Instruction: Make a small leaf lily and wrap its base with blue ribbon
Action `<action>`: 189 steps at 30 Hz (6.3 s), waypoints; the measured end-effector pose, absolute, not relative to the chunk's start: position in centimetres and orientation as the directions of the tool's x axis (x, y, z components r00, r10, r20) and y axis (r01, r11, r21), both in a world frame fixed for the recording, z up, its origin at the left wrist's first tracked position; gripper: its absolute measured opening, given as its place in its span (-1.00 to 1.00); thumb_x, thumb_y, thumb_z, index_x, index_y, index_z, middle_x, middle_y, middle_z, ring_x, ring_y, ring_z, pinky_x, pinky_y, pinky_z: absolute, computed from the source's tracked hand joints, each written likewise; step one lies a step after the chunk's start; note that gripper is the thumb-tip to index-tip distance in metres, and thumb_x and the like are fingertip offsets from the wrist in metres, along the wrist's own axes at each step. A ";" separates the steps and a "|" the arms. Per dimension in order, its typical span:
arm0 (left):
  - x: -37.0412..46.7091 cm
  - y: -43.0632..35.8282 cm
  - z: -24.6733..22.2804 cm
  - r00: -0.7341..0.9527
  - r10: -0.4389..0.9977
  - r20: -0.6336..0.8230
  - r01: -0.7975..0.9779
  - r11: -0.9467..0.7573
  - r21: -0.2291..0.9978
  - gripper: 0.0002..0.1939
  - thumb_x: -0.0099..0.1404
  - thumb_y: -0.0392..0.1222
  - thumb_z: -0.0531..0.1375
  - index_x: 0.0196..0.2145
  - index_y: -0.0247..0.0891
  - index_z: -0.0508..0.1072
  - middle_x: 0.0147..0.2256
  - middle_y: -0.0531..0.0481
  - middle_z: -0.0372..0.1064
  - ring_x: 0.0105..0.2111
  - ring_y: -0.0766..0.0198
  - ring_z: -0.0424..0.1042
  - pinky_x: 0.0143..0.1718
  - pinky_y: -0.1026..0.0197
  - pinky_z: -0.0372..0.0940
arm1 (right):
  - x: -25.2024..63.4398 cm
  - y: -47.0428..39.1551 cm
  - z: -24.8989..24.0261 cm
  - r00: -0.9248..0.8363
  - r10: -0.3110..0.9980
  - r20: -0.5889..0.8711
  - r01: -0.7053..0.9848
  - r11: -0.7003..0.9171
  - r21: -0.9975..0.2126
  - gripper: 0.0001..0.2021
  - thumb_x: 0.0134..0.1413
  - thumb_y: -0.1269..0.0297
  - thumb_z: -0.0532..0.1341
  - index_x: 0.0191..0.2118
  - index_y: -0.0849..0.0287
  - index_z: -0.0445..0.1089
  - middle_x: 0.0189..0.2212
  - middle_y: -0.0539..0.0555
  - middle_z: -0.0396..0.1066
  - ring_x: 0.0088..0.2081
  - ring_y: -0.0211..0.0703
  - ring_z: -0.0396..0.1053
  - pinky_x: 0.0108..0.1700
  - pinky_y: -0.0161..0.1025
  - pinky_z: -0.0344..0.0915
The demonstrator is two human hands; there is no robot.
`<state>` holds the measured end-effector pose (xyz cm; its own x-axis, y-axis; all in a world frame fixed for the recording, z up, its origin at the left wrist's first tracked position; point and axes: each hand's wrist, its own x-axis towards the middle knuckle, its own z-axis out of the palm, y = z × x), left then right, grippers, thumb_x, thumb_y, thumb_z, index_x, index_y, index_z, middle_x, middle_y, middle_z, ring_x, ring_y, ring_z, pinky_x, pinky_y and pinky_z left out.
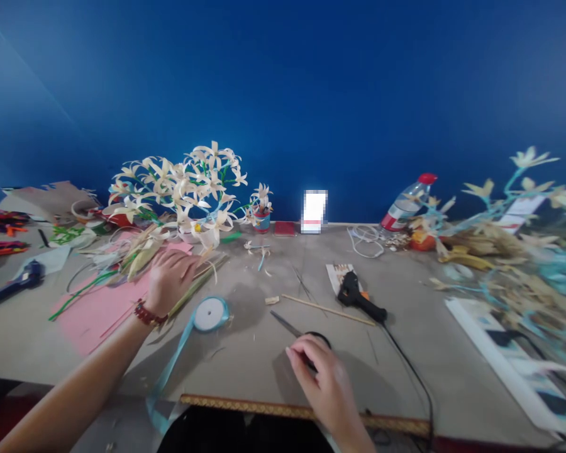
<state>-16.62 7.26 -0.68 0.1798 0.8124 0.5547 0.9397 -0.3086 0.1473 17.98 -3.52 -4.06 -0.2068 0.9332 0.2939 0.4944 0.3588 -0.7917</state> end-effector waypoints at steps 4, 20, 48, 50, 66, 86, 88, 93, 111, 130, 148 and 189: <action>-13.3 2.4 -0.1 0.174 0.631 0.756 0.825 -0.513 0.238 -0.83 0.27 -0.32 0.21 -0.21 -0.15 0.54 -0.35 -0.07 0.55 -0.25 0.08 0.46 0.01 -0.05 0.27 | 15.2 -4.5 -3.1 -0.279 0.933 0.226 0.308 0.310 -0.899 -0.83 0.27 0.24 0.17 -0.34 0.12 0.45 -0.35 0.08 0.48 -0.30 -0.13 0.44 -0.23 -0.28 0.38; -4.8 -4.4 -3.8 0.165 0.825 0.540 0.471 -0.547 0.692 -0.66 0.23 -0.34 0.25 -0.09 0.02 0.56 -0.26 -0.07 0.54 -0.17 0.03 0.42 0.16 -0.13 0.04 | 11.7 -4.0 -2.9 0.001 0.982 -0.189 -0.522 -0.161 -0.838 -0.73 0.03 0.07 0.39 -0.40 0.19 0.50 -0.54 -0.05 0.34 -0.64 -0.41 0.05 -0.55 -0.35 0.17; -3.8 -3.9 -2.5 0.200 0.962 -0.186 -0.271 0.237 0.933 -0.80 0.18 -0.10 0.36 -0.41 -0.30 0.51 -0.50 0.02 0.46 -0.45 0.32 0.38 -0.30 0.27 0.28 | 19.4 -3.1 -3.1 -0.127 0.977 0.174 0.544 0.215 -0.811 -0.77 0.30 0.10 0.13 -0.18 0.11 0.45 -0.30 0.08 0.47 -0.36 -0.15 0.42 -0.31 -0.28 0.33; -3.7 -3.9 -2.5 0.187 0.964 -0.189 -0.326 0.243 0.914 -0.80 0.17 -0.11 0.38 -0.40 -0.31 0.52 -0.49 0.00 0.49 -0.44 0.32 0.41 -0.28 0.27 0.30 | 21.0 -3.5 -4.0 -0.121 0.974 0.191 0.685 0.222 -0.694 -0.76 0.28 0.08 0.14 -0.16 0.11 0.42 -0.25 0.10 0.46 -0.38 -0.14 0.42 -0.34 -0.26 0.32; -3.9 -3.8 -2.8 0.106 0.977 -0.186 -0.433 0.214 0.876 -0.86 0.18 -0.22 0.38 -0.40 -0.29 0.49 -0.47 0.06 0.43 -0.43 0.38 0.36 -0.27 0.32 0.24 | 23.5 -4.3 -6.2 -0.125 0.991 -0.043 0.730 0.063 -0.680 -0.75 0.19 0.05 0.18 -0.16 0.09 0.41 -0.49 0.01 0.39 -0.49 -0.13 0.37 -0.42 -0.24 0.28; -1.3 -3.4 -1.3 0.110 0.967 -0.228 -0.764 0.229 0.604 -0.93 0.24 -0.27 0.33 -0.38 -0.28 0.52 -0.25 -0.04 0.51 -0.29 0.30 0.46 -0.19 0.20 0.39 | 15.5 -8.0 -5.2 -0.408 0.877 -0.253 -0.162 -0.342 -0.925 -0.42 -0.11 -0.30 0.33 -0.23 0.13 0.29 -0.46 0.03 0.35 -0.48 -0.26 0.24 -0.56 -0.40 0.09; -1.4 -3.4 -1.3 0.099 0.973 -0.208 -0.766 0.208 0.608 -0.93 0.24 -0.24 0.33 -0.37 -0.27 0.52 -0.21 -0.05 0.52 -0.22 0.26 0.47 -0.13 0.16 0.39 | 15.5 -8.0 -5.1 -0.400 0.881 -0.253 -0.163 -0.341 -0.926 -0.39 -0.15 -0.33 0.32 -0.23 0.13 0.30 -0.46 0.04 0.35 -0.48 -0.25 0.23 -0.57 -0.39 0.07; -1.3 -3.4 -1.5 0.124 0.971 -0.205 -0.779 0.223 0.586 -0.95 0.26 -0.27 0.31 -0.35 -0.25 0.50 -0.22 -0.05 0.53 -0.23 0.28 0.48 -0.12 0.15 0.39 | 15.6 -8.1 -5.3 -0.426 0.871 -0.243 -0.161 -0.337 -0.928 -0.43 -0.09 -0.29 0.31 -0.21 0.14 0.30 -0.47 0.03 0.36 -0.52 -0.28 0.18 -0.55 -0.38 0.08; -1.1 -3.2 -1.7 0.134 0.961 -0.242 -0.752 0.258 0.607 -0.90 0.20 -0.27 0.36 -0.38 -0.28 0.49 -0.34 0.03 0.49 -0.38 0.36 0.47 -0.23 0.24 0.40 | 15.0 -7.7 -6.4 -0.307 0.909 -0.283 -0.149 -0.340 -0.929 -0.42 -0.23 -0.31 0.37 -0.36 0.13 0.29 -0.50 -0.04 0.29 -0.57 -0.34 0.16 -0.48 -0.34 0.21; -1.3 -2.7 -1.3 0.130 0.970 -0.203 -0.630 0.239 0.739 -0.82 0.20 -0.17 0.36 -0.41 -0.31 0.48 -0.36 -0.03 0.50 -0.39 0.33 0.44 -0.22 0.24 0.33 | 16.5 -7.8 -6.9 -0.245 0.934 -0.261 -0.063 -0.284 -0.957 -0.50 -0.09 -0.22 0.33 -0.47 0.11 0.17 -0.58 -0.07 0.30 -0.66 -0.37 0.12 -0.59 -0.37 0.17; -1.4 -3.6 -1.3 0.100 0.994 -0.031 -0.290 0.059 0.955 -0.83 0.37 -0.15 0.18 -0.35 -0.27 0.46 -0.39 -0.03 0.47 -0.32 0.26 0.42 -0.18 0.22 0.29 | 18.2 -7.8 -4.9 -0.199 0.940 -0.276 0.035 -0.274 -0.961 -0.54 -0.05 -0.20 0.33 -0.37 0.15 0.33 -0.51 -0.04 0.32 -0.49 -0.26 0.27 -0.41 -0.32 0.26; -4.1 -2.1 0.1 0.339 0.940 0.049 0.127 -0.098 0.987 -0.72 0.37 -0.15 0.16 -0.48 -0.29 0.42 -0.48 -0.01 0.44 -0.43 0.31 0.40 -0.30 0.29 0.26 | 16.4 -6.7 -5.2 -0.395 0.848 -0.353 0.002 -0.384 -0.924 -0.44 -0.19 -0.29 0.36 -0.48 0.13 0.20 -0.60 -0.09 0.31 -0.65 -0.38 0.18 -0.54 -0.37 0.15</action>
<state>-4.06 -2.07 0.07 0.3386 0.9396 0.0495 0.1270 -0.0977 0.9871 16.43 -6.72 -5.15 -0.3951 0.8481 -0.3531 0.0022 -0.3835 -0.9235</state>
